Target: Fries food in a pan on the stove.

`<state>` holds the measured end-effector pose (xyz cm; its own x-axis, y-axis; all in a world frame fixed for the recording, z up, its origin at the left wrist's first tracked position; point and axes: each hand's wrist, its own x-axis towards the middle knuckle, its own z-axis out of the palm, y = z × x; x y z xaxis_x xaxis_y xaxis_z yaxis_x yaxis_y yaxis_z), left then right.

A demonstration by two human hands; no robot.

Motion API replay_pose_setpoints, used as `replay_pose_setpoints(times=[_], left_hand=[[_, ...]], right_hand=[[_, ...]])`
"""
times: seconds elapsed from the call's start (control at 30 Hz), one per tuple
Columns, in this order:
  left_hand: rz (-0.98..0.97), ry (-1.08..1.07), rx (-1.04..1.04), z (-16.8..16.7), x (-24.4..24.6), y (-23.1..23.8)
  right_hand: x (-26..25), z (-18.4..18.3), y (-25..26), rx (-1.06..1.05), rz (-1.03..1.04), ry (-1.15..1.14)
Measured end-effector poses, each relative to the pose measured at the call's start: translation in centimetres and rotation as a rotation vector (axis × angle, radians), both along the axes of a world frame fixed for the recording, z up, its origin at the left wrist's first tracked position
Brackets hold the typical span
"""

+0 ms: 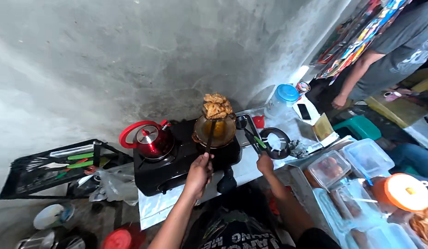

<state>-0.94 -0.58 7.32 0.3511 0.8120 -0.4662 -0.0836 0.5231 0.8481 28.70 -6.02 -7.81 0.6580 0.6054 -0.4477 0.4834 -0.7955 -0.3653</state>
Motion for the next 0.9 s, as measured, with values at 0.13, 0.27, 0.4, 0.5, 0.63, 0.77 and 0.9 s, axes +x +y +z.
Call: replay_pose_setpoints(times=[0.13,0.27,0.4,0.5,0.63,0.77,0.9], left_hand=[[0.074,0.084,-0.061,-3.1,1.3,-1.3],[0.138,0.150,-0.129,-4.4,3.6,-3.4],[0.153,0.159,-0.111,-2.9,7.7,-4.5],[0.129,0.134,-0.085,-2.1,11.8,-4.7],[0.081,0.061,-0.084,-3.1,18.1,-5.3],[0.080,-0.039,-0.137,-7.4,24.2,-6.1],[0.152,-0.069,-0.211,-12.9,28.8,-6.6]], right_hand=[[0.3,-4.9,1.2,0.054,0.073,0.103],[2.9,-8.6,2.0,0.211,0.202,0.281],[6.5,-9.0,1.0,0.226,0.330,0.307],[8.8,-9.3,-1.7,0.190,0.369,0.315],[10.9,-10.3,-6.8,0.122,0.446,0.371],[13.9,-10.3,-10.9,0.031,0.710,0.481],[16.4,-7.2,-12.8,-0.231,0.858,0.464]])
